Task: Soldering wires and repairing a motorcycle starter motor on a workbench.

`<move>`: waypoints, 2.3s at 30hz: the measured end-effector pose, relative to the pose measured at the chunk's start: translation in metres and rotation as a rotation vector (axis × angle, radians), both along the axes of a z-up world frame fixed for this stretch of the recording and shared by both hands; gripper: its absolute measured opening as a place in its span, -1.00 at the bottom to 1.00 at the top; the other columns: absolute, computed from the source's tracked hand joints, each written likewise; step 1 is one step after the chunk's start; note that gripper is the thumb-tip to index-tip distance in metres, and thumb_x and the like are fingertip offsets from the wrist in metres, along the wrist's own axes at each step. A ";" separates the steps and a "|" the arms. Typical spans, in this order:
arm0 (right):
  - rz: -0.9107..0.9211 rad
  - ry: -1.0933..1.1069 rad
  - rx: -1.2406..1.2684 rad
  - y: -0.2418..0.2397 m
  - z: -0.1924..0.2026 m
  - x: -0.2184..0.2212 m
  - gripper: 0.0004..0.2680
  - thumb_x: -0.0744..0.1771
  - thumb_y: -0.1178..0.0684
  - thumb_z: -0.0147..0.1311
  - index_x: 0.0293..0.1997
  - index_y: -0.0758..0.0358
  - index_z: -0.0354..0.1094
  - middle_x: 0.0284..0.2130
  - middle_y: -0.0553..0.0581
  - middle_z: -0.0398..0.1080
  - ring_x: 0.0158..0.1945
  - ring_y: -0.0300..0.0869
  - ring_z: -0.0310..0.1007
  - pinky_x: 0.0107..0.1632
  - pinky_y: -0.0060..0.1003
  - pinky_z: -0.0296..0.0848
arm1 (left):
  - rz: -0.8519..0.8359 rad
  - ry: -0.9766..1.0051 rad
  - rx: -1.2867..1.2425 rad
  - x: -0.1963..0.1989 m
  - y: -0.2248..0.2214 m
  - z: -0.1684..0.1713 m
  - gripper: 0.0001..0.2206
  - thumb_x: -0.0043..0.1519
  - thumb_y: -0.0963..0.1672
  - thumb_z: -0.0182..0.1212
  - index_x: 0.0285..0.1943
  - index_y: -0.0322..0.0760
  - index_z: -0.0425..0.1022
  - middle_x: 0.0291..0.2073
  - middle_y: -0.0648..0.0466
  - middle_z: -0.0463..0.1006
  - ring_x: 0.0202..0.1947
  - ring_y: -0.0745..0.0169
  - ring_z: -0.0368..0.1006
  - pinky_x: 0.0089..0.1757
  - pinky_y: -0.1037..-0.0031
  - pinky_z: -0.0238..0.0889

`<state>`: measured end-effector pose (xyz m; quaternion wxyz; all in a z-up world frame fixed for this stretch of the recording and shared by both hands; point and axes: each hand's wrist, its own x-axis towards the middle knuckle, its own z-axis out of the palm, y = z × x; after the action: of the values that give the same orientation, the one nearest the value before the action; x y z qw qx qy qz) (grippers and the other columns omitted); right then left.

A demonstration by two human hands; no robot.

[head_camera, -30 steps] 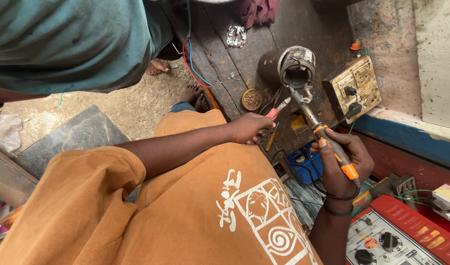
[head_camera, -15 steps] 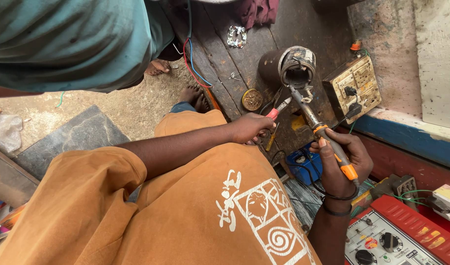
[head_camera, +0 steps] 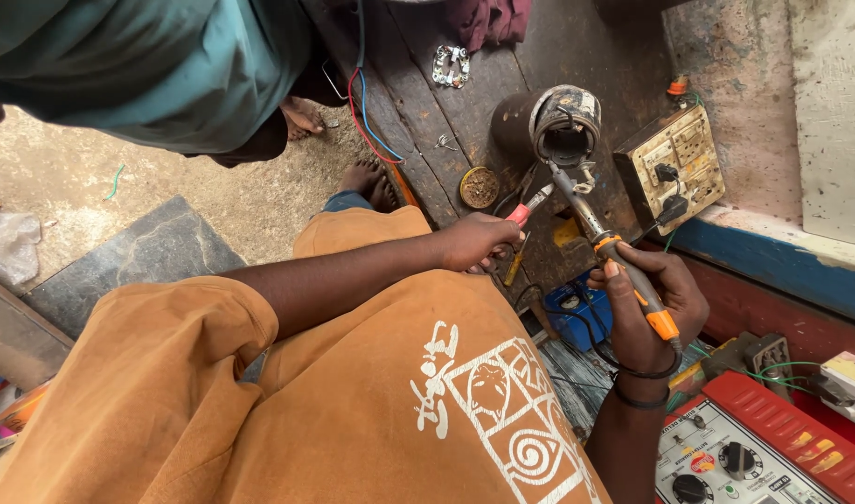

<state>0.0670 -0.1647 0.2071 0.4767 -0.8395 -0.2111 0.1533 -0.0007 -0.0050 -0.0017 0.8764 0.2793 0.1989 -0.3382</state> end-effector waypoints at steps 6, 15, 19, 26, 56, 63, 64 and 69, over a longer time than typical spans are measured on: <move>0.012 -0.017 -0.006 0.000 0.000 0.001 -0.85 0.42 0.23 0.16 0.06 0.53 0.40 -0.10 0.28 0.47 -0.12 -0.15 0.60 -0.07 -0.29 0.67 | 0.003 -0.008 -0.009 0.000 0.000 0.000 -0.82 0.24 -0.02 0.13 -0.27 -0.15 0.38 -0.58 0.27 0.20 -0.64 0.48 0.08 -0.59 0.51 -0.09; -0.033 0.011 0.018 0.003 0.003 0.002 -0.86 0.42 0.23 0.17 0.05 0.52 0.40 -0.09 0.30 0.48 -0.13 -0.14 0.60 -0.07 -0.29 0.65 | 0.014 0.029 -0.056 0.001 0.001 0.001 -0.82 0.23 -0.03 0.14 -0.30 -0.16 0.35 -0.57 0.24 0.22 -0.64 0.47 0.08 -0.59 0.50 -0.10; -0.034 0.000 0.018 0.004 0.008 0.001 -0.85 0.42 0.22 0.17 0.05 0.52 0.40 -0.09 0.31 0.49 -0.13 -0.13 0.61 -0.07 -0.27 0.67 | -0.001 0.011 0.007 0.001 0.003 0.006 -0.81 0.22 -0.02 0.14 -0.30 -0.15 0.36 -0.56 0.24 0.22 -0.63 0.46 0.09 -0.58 0.50 -0.07; -0.059 0.020 0.057 -0.005 0.015 -0.005 -0.85 0.42 0.24 0.12 0.07 0.54 0.37 -0.09 0.37 0.49 -0.14 -0.08 0.61 -0.06 -0.22 0.69 | 0.011 0.016 -0.008 0.001 -0.001 -0.002 -0.80 0.24 -0.02 0.14 -0.30 -0.16 0.35 -0.56 0.24 0.22 -0.63 0.46 0.08 -0.58 0.50 -0.08; -0.299 0.020 0.452 -0.052 0.016 -0.010 -0.87 0.42 0.21 0.06 0.01 0.51 0.31 -0.23 0.46 0.46 -0.28 0.03 0.56 -0.28 -0.13 0.62 | 0.015 0.007 0.029 -0.003 0.005 0.013 -0.68 0.24 0.00 0.16 -0.46 -0.13 0.15 -0.58 0.22 0.16 -0.64 0.43 0.05 -0.58 0.47 -0.11; -0.406 -0.010 0.488 -0.061 0.009 -0.007 -0.85 0.43 0.21 0.08 0.05 0.52 0.28 -0.20 0.47 0.47 -0.23 0.04 0.59 -0.27 -0.15 0.63 | 0.036 0.039 -0.017 -0.003 0.002 0.011 -0.70 0.24 -0.02 0.17 -0.44 -0.13 0.15 -0.59 0.22 0.15 -0.66 0.44 0.03 -0.60 0.48 -0.14; -0.408 -0.011 0.489 -0.061 0.008 -0.006 -0.85 0.43 0.21 0.08 0.05 0.52 0.28 -0.20 0.47 0.47 -0.23 0.04 0.59 -0.27 -0.15 0.63 | 0.034 0.038 -0.015 -0.003 0.003 0.011 -0.70 0.24 -0.02 0.17 -0.44 -0.13 0.15 -0.59 0.22 0.15 -0.66 0.44 0.03 -0.60 0.48 -0.14; -0.426 -0.024 0.490 -0.064 0.005 -0.005 -0.85 0.44 0.20 0.09 0.04 0.51 0.29 -0.23 0.46 0.47 -0.26 0.03 0.59 -0.28 -0.15 0.64 | 0.029 0.012 0.028 -0.003 0.004 0.016 -0.70 0.24 -0.01 0.15 -0.45 -0.14 0.17 -0.59 0.22 0.19 -0.65 0.44 0.06 -0.59 0.49 -0.11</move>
<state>0.0619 -0.2291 0.2121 0.6835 -0.7267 -0.0669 -0.0153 -0.0034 -0.0007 0.0141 0.8758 0.2868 0.2131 -0.3244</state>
